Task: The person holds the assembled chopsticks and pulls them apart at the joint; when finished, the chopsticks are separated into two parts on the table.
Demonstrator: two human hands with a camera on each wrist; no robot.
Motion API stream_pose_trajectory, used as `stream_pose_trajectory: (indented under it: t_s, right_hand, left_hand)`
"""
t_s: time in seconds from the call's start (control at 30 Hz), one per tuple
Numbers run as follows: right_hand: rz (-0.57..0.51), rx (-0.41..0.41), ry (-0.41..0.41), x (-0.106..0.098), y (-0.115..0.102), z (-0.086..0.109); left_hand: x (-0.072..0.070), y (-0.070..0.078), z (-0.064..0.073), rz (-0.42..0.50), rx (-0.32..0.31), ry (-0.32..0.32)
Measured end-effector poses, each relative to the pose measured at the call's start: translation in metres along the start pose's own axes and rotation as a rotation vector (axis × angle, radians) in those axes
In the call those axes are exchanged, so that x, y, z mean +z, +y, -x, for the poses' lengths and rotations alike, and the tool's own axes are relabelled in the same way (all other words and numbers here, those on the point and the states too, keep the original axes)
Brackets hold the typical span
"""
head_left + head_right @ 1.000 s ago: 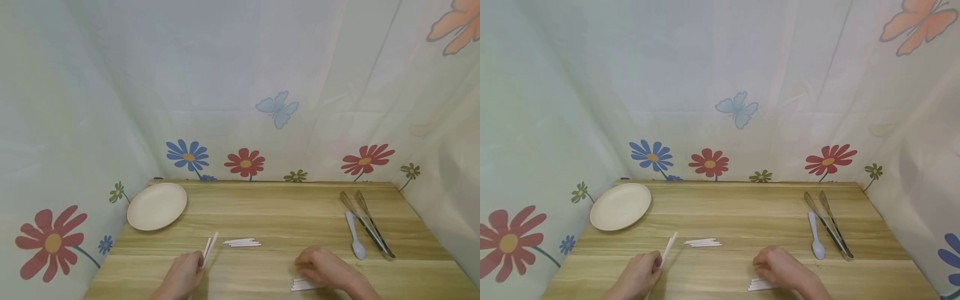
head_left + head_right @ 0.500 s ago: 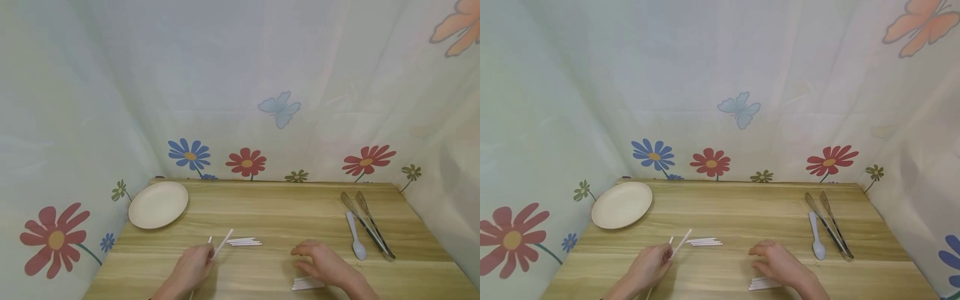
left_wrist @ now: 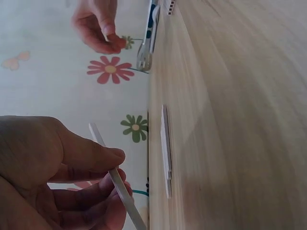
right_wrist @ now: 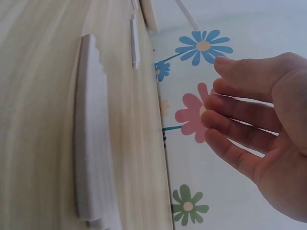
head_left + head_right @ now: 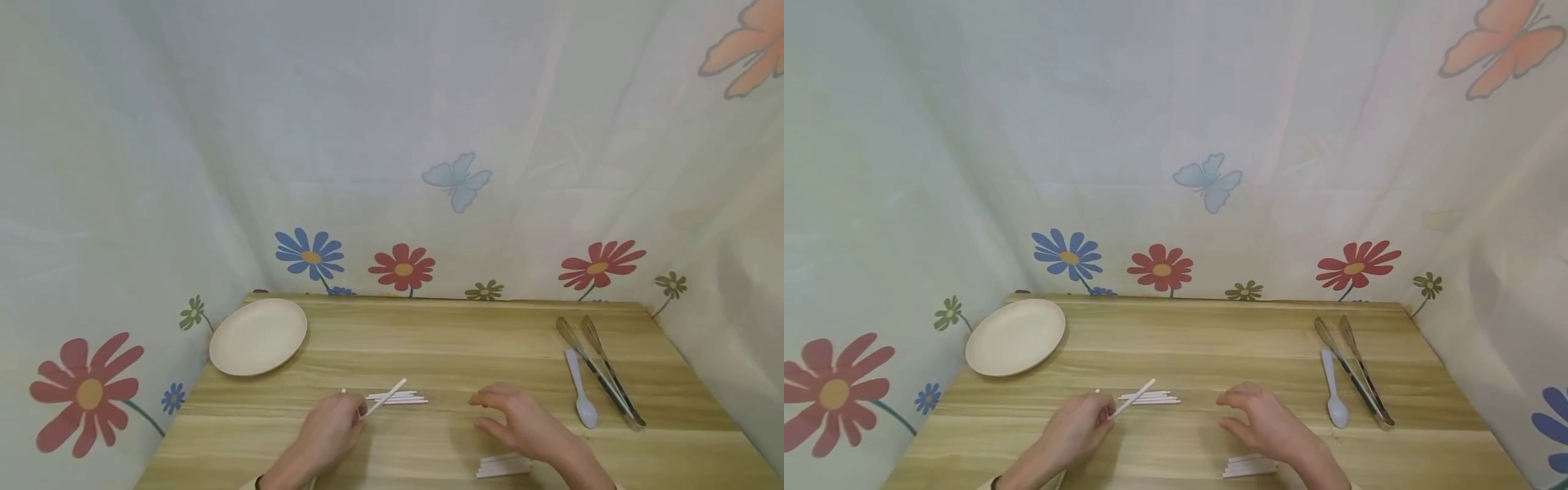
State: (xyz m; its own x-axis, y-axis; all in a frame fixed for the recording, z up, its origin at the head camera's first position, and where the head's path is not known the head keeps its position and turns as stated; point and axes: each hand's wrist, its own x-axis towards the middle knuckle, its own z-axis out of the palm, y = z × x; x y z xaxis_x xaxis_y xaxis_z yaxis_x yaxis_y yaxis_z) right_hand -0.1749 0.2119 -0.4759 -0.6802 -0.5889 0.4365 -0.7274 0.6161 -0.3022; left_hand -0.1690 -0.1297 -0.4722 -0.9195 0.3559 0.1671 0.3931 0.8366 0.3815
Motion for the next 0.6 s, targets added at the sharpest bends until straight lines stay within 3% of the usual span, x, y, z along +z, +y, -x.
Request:
stream_pose_trajectory:
  t_s: [0.23,0.6]
  right_hand:
    - [-0.027,0.023,-0.002,-0.002,-0.004,-0.009]
    - [-0.015,-0.015,0.064,0.0,-0.006,-0.017]
  left_hand:
    - [0.002,0.005,-0.008,-0.033,0.061,0.048]
    - [0.003,0.015,-0.018,-0.057,0.097,0.053]
